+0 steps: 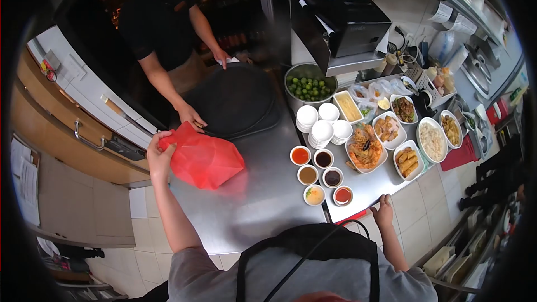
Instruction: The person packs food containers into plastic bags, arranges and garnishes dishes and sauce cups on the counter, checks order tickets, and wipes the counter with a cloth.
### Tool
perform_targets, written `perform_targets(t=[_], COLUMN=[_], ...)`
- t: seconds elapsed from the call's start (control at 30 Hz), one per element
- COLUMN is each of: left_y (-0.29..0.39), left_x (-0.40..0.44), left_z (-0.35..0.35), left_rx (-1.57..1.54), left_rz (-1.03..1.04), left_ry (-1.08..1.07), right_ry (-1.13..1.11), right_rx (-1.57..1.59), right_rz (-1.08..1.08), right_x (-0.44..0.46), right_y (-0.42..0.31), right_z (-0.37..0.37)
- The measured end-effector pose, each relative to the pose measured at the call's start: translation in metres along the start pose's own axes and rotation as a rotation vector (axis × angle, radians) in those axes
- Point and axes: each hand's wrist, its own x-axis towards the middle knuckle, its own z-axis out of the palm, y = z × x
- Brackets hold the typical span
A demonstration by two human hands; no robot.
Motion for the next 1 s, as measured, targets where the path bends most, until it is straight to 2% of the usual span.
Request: perform_targets(t=[0.33,0.43,0.53,0.6,0.63,0.67,0.73,0.8,0.87,1.0], left_y=[-0.001,-0.008,0.004,0.019,0.032,0.036,0.044,0.054,0.056,0.069], left_x=[-0.001,0.003,-0.005,-0.013,-0.02,-0.028,-0.04,-0.057,-0.069,-0.099], left_z=[0.003,-0.001,0.004,0.004,0.004,0.001,0.0,0.003,0.006,0.041], left_rx=[0.03,0.01,0.15,0.417,0.481,0.496,0.788,0.746,0.784,0.64], left_rz=[-0.007,0.114,0.101,0.166,0.063,0.051,0.185,0.171,0.287,0.275], left_ry=[-0.016,0.016,0.074,0.165,0.164,0.174,0.272,0.287,0.433,0.368], right_ry=[0.021,-0.036,0.066,0.077,0.089,0.076,0.065,0.154,0.123,0.219], right_rx=[-0.095,-0.058,-0.034,-0.035,-0.034,-0.032,-0.038,0.0,-0.008,0.104], right_rz=[-0.057,0.001,-0.04,-0.064,-0.079,-0.095,-0.031,-0.121,-0.121,-0.181], right_x=[0.002,0.004,0.0,0.0,-0.002,-0.004,-0.005,-0.004,-0.001,0.0], right_y=[0.005,0.003,0.003,0.006,0.008,0.009,0.01,0.023,0.027,0.039], right_z=[-0.004,-0.005,-0.004,-0.001,0.002,0.004,0.007,0.02,0.023,0.031])
